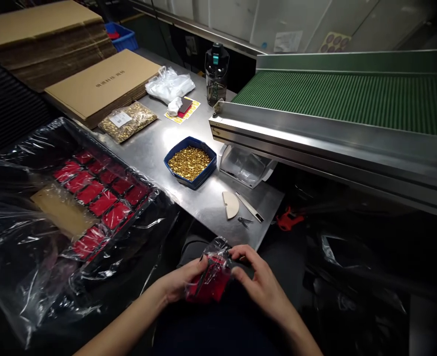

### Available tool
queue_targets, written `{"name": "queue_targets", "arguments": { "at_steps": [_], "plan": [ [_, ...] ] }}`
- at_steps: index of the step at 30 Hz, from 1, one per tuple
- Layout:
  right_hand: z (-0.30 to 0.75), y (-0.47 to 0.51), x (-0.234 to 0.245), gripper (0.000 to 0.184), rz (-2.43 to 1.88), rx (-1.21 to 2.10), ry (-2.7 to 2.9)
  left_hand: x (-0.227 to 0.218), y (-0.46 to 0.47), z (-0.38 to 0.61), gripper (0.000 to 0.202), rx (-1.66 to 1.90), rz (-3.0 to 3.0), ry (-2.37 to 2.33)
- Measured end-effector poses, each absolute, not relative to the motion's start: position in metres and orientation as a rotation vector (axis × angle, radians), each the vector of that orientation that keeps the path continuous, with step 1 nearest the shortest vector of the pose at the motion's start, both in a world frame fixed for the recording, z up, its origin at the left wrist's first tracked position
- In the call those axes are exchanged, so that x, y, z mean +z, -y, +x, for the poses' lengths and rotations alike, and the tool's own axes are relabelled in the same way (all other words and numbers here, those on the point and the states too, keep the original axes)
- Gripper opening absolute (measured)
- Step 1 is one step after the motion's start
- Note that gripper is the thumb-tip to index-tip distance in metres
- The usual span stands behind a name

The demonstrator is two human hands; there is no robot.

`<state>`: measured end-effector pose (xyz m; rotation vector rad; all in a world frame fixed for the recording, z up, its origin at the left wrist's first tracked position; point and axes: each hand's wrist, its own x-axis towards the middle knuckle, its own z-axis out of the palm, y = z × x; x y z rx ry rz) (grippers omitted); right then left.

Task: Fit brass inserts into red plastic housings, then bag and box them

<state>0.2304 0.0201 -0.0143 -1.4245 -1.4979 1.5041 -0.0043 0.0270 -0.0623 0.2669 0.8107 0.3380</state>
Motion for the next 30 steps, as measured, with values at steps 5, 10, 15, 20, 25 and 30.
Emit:
{"name": "queue_targets", "arguments": {
  "at_steps": [5, 10, 15, 20, 25, 30],
  "plan": [
    [0.222, -0.019, -0.016, 0.011, -1.461, 1.423, 1.516, -0.064, -0.025, 0.000, 0.066, 0.358, 0.240, -0.846],
    [0.225, -0.014, -0.014, 0.020, -1.677, 1.321, 1.533, -0.065, -0.034, -0.007, 0.077, 0.315, 0.174, -0.816],
    [0.224, -0.023, -0.028, 0.018, -1.750, 1.142, 1.689, -0.066, -0.038, -0.006, 0.093, 0.114, 0.100, -0.641],
    [0.217, -0.047, -0.043, 0.021, -1.757, 1.002, 1.863, -0.070, -0.037, -0.003, 0.094, 0.083, 0.042, -0.499],
    [0.220, -0.045, -0.030, 0.030, -1.628, 1.017, 1.923, -0.066, -0.033, -0.007, 0.087, 0.135, 0.117, -0.529],
    [0.210, -0.008, -0.041, 0.054, -1.275, 1.458, 1.957, -0.071, -0.030, -0.006, 0.058, 0.246, 0.253, -0.690]
  ]
}}
